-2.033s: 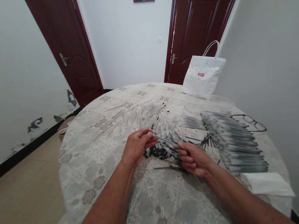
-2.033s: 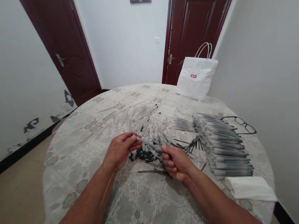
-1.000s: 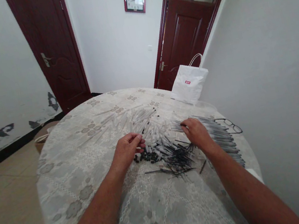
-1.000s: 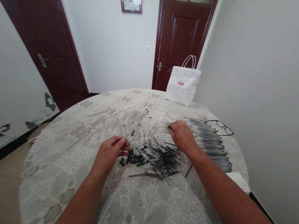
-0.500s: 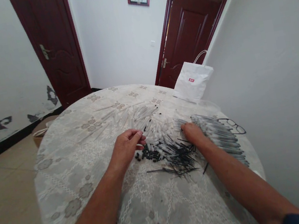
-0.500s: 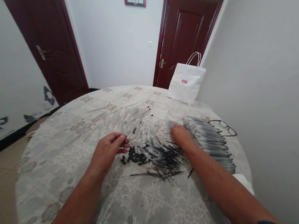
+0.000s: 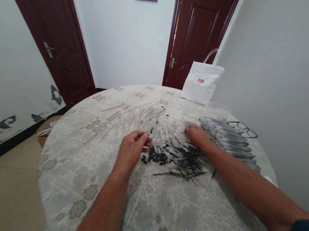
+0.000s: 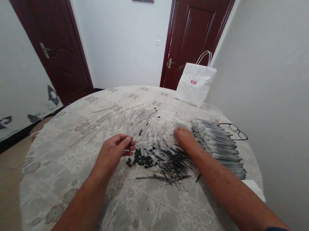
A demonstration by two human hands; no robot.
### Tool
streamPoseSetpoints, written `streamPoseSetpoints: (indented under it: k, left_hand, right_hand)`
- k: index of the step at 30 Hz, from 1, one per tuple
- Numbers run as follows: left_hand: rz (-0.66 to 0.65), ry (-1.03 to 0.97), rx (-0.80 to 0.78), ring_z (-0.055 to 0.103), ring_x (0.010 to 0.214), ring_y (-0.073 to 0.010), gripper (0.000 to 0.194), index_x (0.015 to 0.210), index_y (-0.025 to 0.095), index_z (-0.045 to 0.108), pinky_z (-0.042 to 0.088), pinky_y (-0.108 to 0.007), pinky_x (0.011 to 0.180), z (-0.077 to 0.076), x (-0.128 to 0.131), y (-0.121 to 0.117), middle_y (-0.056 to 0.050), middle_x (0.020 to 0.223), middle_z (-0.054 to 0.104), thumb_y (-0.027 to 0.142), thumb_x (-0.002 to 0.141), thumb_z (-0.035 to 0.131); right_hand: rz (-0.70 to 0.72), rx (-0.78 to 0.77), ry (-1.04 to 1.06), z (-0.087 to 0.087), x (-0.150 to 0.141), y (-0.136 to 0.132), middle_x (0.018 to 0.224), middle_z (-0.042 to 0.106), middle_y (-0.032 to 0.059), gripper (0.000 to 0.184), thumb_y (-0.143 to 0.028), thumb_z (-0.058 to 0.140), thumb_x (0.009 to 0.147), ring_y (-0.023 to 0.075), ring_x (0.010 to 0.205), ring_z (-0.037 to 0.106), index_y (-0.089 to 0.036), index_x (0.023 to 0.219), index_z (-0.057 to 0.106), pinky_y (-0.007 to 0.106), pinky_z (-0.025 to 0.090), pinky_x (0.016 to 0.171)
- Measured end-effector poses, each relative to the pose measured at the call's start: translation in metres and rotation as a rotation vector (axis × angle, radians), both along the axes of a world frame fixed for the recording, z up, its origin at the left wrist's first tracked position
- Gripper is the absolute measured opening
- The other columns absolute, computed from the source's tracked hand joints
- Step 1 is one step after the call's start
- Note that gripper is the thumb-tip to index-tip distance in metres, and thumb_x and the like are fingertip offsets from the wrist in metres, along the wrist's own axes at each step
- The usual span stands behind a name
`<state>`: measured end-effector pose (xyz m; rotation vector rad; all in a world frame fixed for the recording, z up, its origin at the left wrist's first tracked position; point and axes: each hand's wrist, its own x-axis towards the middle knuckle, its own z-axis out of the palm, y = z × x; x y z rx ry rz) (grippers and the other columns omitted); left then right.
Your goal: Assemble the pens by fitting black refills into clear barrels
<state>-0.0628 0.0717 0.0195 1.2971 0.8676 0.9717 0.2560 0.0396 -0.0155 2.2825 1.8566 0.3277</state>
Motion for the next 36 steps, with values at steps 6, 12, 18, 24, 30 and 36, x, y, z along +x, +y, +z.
streamPoseSetpoints:
  k: [6,12,18,24,30,36]
  left_hand:
    - [-0.012,0.013,0.025,0.07,0.074,-0.0217,0.035,0.088,0.014,0.066,0.059,-0.034,0.063,0.0,0.0,-0.001,-0.012,0.086,0.074,0.048,0.078,0.068]
    - [-0.008,0.023,0.021,0.07,0.074,-0.0215,0.034,0.091,0.014,0.066,0.058,-0.033,0.061,0.0,0.0,-0.001,-0.011,0.086,0.074,0.046,0.079,0.066]
    - [0.028,0.051,0.005,0.07,0.075,-0.0203,0.03,0.09,0.014,0.065,0.055,-0.028,0.059,0.005,-0.002,-0.004,-0.011,0.088,0.074,0.042,0.079,0.065]
    - [0.111,0.152,0.017,0.07,0.075,-0.0197,0.024,0.093,0.016,0.065,0.053,-0.025,0.056,-0.002,-0.007,0.005,-0.01,0.088,0.074,0.035,0.079,0.061]
    - [0.21,0.339,0.148,0.07,0.073,-0.0206,0.021,0.094,0.018,0.067,0.052,-0.028,0.059,-0.02,-0.017,0.025,-0.008,0.085,0.074,0.03,0.079,0.059]
    - [0.331,0.626,0.407,0.069,0.089,-0.0239,0.021,0.099,0.02,0.069,0.049,-0.034,0.082,-0.029,-0.023,0.027,-0.01,0.098,0.074,0.029,0.086,0.056]
  right_hand:
    - [-0.065,0.04,0.002,0.0,0.008,-0.008,0.108,0.065,0.0142,0.028,-0.013,0.041,0.097,0.022,0.106,0.059,-0.014,0.108,0.067,0.028,0.043,0.088]
    - [-0.087,0.093,0.033,0.007,-0.002,-0.016,0.109,0.064,0.0152,0.029,-0.008,0.042,0.094,0.022,0.11,0.058,-0.013,0.111,0.065,0.028,0.042,0.09]
    - [0.013,0.114,0.122,0.015,-0.034,-0.03,0.107,0.069,0.0113,0.028,-0.029,0.045,0.099,0.0211,0.104,0.062,-0.017,0.113,0.066,0.027,0.041,0.09]
    - [0.057,0.14,0.254,0.012,-0.062,-0.035,0.104,0.071,0.0133,0.031,-0.035,0.046,0.098,0.021,0.1,0.064,-0.015,0.109,0.068,0.027,0.041,0.088]
    - [0.037,0.121,0.283,0.007,-0.066,-0.033,0.105,0.071,0.0129,0.026,-0.02,0.05,0.09,0.0211,0.1,0.064,-0.016,0.108,0.069,0.027,0.041,0.086]
    - [0.059,0.096,0.469,0.008,-0.062,-0.049,0.086,0.072,0.0065,0.038,-0.016,0.052,0.083,0.0188,0.081,0.065,-0.016,0.119,0.064,0.025,0.039,0.073]
